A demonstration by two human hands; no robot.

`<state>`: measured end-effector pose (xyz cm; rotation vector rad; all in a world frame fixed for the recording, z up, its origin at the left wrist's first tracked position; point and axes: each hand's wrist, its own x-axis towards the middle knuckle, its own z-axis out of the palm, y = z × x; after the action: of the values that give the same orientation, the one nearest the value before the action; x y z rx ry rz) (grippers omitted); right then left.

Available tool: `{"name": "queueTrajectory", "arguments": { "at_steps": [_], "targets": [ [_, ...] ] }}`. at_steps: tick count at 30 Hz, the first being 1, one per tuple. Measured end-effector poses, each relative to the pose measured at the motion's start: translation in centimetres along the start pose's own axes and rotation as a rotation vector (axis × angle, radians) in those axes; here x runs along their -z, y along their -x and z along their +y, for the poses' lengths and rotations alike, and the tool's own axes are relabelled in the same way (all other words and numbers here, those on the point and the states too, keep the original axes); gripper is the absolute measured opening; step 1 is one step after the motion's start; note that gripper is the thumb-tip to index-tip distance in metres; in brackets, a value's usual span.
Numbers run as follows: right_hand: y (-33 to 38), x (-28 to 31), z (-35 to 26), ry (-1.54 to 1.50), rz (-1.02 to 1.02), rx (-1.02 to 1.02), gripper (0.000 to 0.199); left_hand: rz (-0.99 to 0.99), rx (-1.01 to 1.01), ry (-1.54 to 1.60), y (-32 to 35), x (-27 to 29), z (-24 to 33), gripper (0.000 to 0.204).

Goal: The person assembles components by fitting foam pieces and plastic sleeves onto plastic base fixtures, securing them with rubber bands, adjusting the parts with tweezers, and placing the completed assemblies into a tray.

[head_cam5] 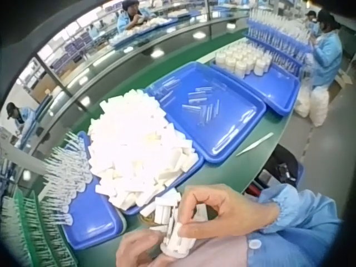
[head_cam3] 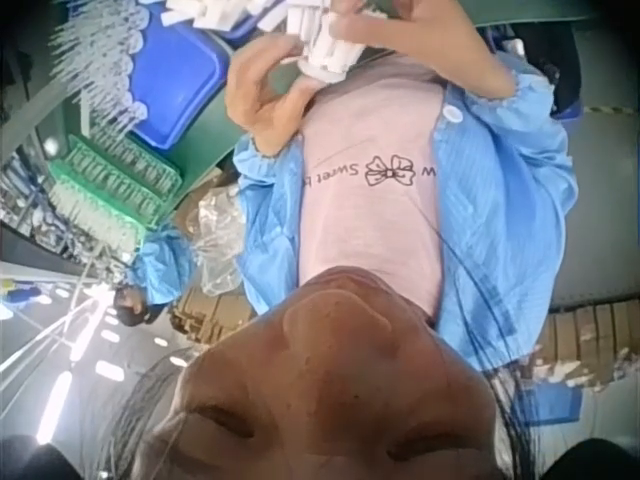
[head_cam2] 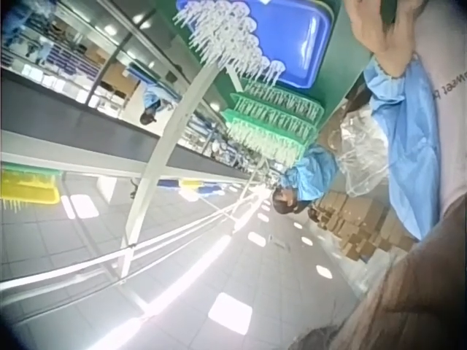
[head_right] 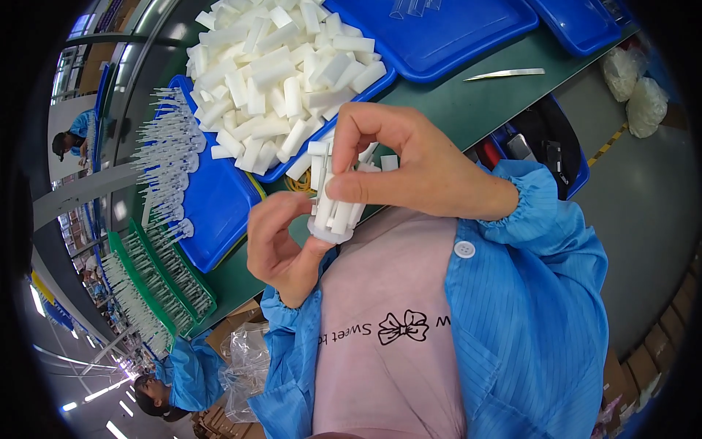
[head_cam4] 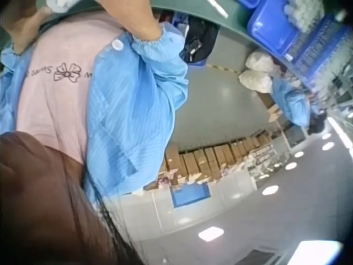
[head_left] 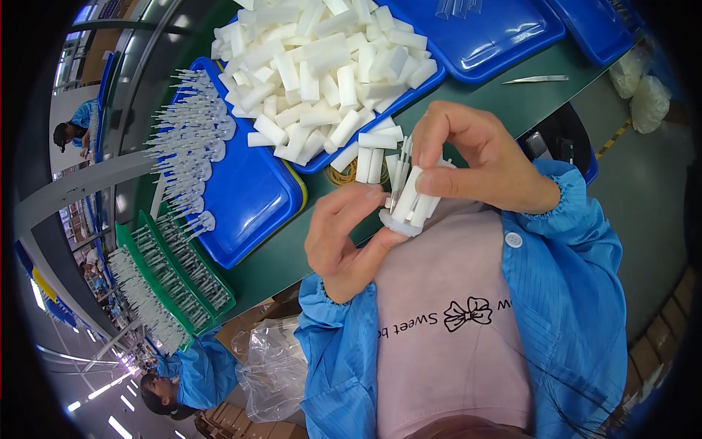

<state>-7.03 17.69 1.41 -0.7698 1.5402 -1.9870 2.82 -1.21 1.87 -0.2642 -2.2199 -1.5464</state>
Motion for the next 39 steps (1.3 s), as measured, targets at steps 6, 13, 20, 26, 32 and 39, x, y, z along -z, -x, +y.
{"name": "queueTrajectory", "arguments": {
  "at_steps": [6, 13, 20, 26, 32, 39],
  "targets": [
    [-1.0, 1.7, 0.4, 0.193, 0.116, 0.024, 0.031, 0.012, 0.251, 0.160, 1.5, 0.9, -1.0, 0.031],
    [0.2, 2.8, 4.3, 1.073, 0.002, 0.155, 0.019, 0.144, 0.335, 0.343, 2.4, 2.2, -2.0, 0.030],
    [0.0, 3.4, 2.7, 0.520, 0.179, 0.119, 0.011, 0.110, 0.320, 0.236, 2.3, 1.7, -1.5, 0.023],
    [-0.2, 2.9, 1.5, 0.066, 0.208, -0.027, 0.017, 0.044, 0.273, 0.251, 2.2, 1.1, -0.8, 0.015],
    [-0.3, 2.2, 1.2, -0.110, 0.116, -0.100, 0.020, -0.027, 0.118, 0.160, 1.5, 0.8, -0.6, 0.016],
    [-0.6, 2.5, 1.5, -0.246, 0.153, -0.183, 0.037, -0.048, 0.082, 0.053, 1.3, 0.8, -0.2, 0.018]
  ]
}}
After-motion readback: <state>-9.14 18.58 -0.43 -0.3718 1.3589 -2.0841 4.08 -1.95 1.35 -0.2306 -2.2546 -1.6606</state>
